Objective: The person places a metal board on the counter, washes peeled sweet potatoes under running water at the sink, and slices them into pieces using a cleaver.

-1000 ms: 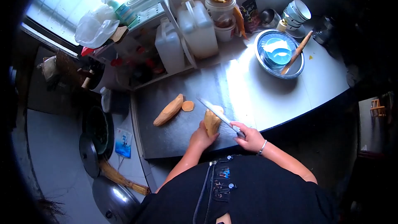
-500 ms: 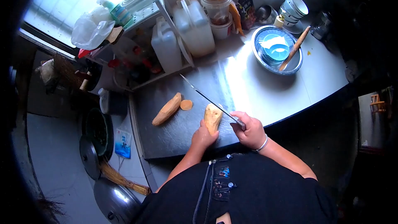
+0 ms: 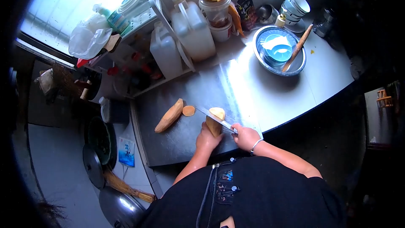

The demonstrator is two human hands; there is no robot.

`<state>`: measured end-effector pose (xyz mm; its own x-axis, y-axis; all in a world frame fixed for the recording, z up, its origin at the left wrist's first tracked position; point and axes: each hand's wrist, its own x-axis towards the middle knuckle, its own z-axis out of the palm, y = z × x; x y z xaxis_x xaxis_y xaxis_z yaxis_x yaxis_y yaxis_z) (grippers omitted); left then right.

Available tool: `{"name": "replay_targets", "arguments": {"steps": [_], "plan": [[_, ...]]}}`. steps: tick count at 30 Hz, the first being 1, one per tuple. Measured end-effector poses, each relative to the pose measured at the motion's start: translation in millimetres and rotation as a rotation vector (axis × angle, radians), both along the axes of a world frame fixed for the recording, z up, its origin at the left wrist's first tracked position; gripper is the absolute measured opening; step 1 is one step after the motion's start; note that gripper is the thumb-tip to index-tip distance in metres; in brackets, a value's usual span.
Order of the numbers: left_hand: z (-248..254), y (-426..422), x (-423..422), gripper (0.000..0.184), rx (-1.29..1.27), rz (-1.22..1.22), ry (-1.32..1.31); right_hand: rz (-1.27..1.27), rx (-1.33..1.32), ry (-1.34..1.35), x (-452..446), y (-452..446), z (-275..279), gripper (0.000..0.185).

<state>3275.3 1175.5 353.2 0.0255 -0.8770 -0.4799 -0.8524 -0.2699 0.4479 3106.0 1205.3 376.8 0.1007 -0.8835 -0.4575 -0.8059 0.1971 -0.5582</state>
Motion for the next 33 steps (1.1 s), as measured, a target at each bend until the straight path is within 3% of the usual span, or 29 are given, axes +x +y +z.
{"name": "replay_targets", "arguments": {"steps": [6,13,16,18,19,20,22,26,30,32,33], "plan": [[16,-8,-4,0.079,0.014,0.04,0.049,0.045,-0.184,-0.071,-9,1,7,0.026],[11,-7,-3,0.07,0.065,-0.015,0.019,0.056,-0.027,-0.032,-14,-9,2,0.028],[0,-10,1,0.07,0.081,-0.036,0.021,0.063,0.056,-0.155,-21,-16,-7,0.032],[8,-16,8,0.07,0.101,-0.094,0.011,0.149,-0.078,-0.184,-38,-24,-34,0.029],[12,-19,13,0.07,0.118,-0.151,0.004,-0.022,0.376,-0.307,-45,-40,-5,0.028],[10,-23,23,0.07,0.112,-0.157,0.005,-0.036,0.41,-0.382,-58,-42,-17,0.027],[5,-24,42,0.075,0.102,-0.292,0.147,0.057,0.388,-0.24,-72,-45,-24,0.026],[4,-21,37,0.073,0.118,-0.206,0.167,-0.07,0.411,-0.399,-57,-26,-22,0.027],[-4,-11,35,0.072,0.08,-0.137,0.215,-0.203,0.137,-0.48,-42,-23,-15,0.018],[0,-13,35,0.072,0.113,-0.147,0.195,-0.211,-0.191,-0.473,-40,-28,-12,0.03],[0,-13,35,0.072,0.11,-0.15,0.194,-0.198,-0.205,-0.467,-44,-29,-6,0.03]]}}
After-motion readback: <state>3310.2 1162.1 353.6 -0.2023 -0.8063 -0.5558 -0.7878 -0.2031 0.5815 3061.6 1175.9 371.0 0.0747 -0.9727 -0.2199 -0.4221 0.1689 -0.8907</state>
